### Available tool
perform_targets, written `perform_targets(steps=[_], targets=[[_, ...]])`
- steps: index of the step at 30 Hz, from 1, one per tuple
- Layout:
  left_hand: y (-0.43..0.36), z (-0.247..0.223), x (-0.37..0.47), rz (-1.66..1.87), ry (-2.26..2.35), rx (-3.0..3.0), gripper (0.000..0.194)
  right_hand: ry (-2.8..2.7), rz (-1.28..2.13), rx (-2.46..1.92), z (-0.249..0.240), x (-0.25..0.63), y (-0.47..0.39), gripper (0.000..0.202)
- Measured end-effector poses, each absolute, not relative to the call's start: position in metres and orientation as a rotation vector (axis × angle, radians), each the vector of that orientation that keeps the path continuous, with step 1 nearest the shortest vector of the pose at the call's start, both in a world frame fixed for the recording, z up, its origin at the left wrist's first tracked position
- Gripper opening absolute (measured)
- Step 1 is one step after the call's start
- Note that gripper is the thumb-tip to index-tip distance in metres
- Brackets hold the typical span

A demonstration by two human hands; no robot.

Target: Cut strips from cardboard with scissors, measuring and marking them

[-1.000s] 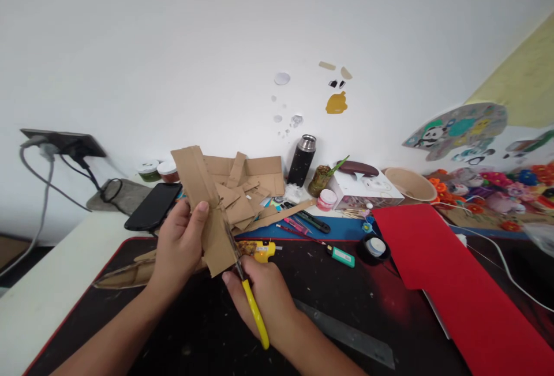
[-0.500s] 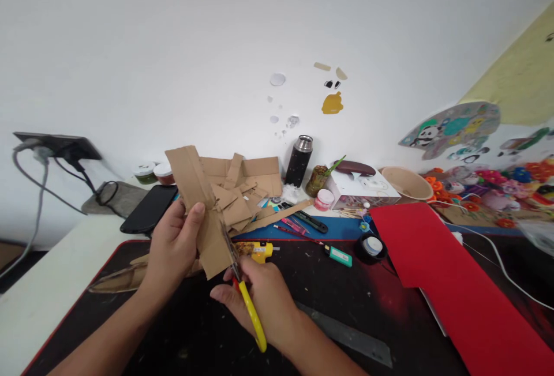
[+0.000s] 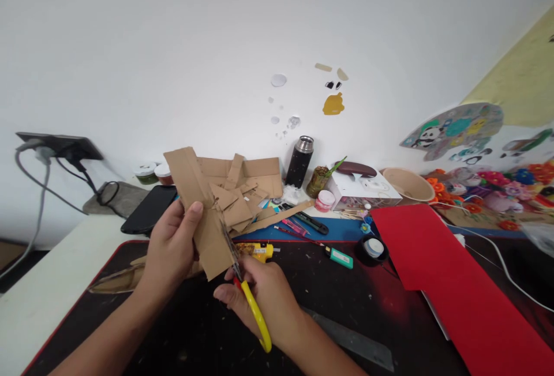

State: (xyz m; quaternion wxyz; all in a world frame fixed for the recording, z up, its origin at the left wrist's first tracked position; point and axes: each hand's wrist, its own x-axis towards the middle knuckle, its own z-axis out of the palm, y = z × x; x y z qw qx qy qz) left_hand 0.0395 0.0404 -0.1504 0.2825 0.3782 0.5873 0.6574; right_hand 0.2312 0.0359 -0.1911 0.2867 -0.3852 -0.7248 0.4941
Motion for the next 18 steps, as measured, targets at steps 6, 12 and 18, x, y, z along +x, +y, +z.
perform_targets(steps=[6, 12, 18], targets=[[0.0365, -0.1456, 0.041, 1.812, 1.575, 1.006, 0.046, -1.952, 1.265, -1.029, -0.193, 0.2304, 0.0337, 0.072], [0.0385, -0.1477, 0.0389, 1.802, 1.619, 0.964, 0.052, -1.964, 1.264, -0.981, -0.1956, 0.2318, 0.0339, 0.07], [0.0385, -0.1416, 0.0395, 1.838, 1.558, 0.863, 0.05, -1.939, 1.264, -0.941, -0.1998, 0.2307, 0.0315, 0.068]])
